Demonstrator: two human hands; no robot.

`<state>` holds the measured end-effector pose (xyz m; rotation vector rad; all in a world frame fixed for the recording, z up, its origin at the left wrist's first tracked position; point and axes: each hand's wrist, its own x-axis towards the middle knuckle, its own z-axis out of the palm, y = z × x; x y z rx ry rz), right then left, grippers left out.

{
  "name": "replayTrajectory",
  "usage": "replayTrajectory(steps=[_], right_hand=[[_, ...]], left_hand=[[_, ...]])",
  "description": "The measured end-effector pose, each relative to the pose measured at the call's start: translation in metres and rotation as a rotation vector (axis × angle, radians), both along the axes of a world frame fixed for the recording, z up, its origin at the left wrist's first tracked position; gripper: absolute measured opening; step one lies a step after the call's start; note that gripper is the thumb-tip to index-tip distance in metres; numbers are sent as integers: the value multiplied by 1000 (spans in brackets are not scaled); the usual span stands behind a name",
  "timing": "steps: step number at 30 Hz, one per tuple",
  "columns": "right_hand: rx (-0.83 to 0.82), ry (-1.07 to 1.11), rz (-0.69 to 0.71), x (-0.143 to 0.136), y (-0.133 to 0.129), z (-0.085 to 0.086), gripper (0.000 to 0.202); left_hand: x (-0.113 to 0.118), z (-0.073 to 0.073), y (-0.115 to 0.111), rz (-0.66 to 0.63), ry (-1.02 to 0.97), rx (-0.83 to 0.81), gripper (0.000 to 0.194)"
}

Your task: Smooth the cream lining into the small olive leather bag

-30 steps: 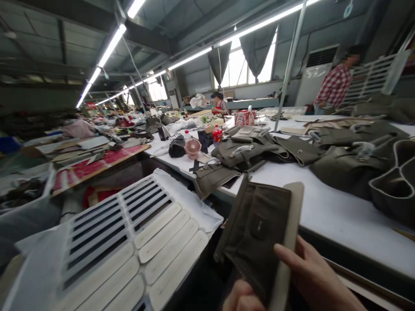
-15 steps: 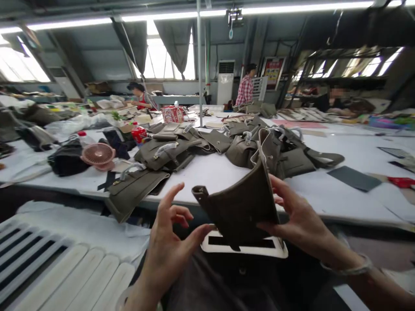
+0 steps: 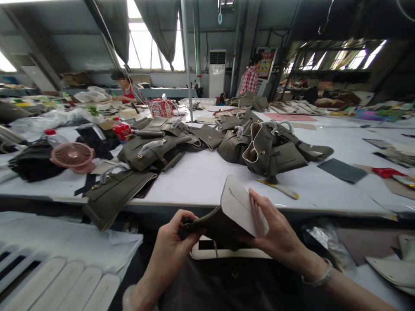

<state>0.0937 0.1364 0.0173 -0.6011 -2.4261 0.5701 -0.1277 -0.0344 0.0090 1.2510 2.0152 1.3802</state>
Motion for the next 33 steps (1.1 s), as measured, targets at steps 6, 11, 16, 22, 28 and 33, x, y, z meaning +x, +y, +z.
replayTrajectory(steps=[6, 11, 16, 22, 28, 33], right_hand=[[11, 10, -5, -3, 1, -1, 107], [-7, -94, -14, -2, 2, -7, 102], [169, -225, 21, 6, 5, -14, 99], [384, -374, 91, 15, 7, -19, 96], [439, -384, 196, -2, 3, -35, 90], [410, -441, 326, -4, 12, -42, 90]], left_hand=[[1, 0, 0, 61, -10, -7, 23], [2, -1, 4, 8, 35, -108, 15], [3, -28, 12, -99, 232, -144, 9], [5, -63, 9, -132, 252, -126, 28], [2, -108, -15, 223, -446, 25, 48], [23, -157, -24, 265, -965, 107, 54]])
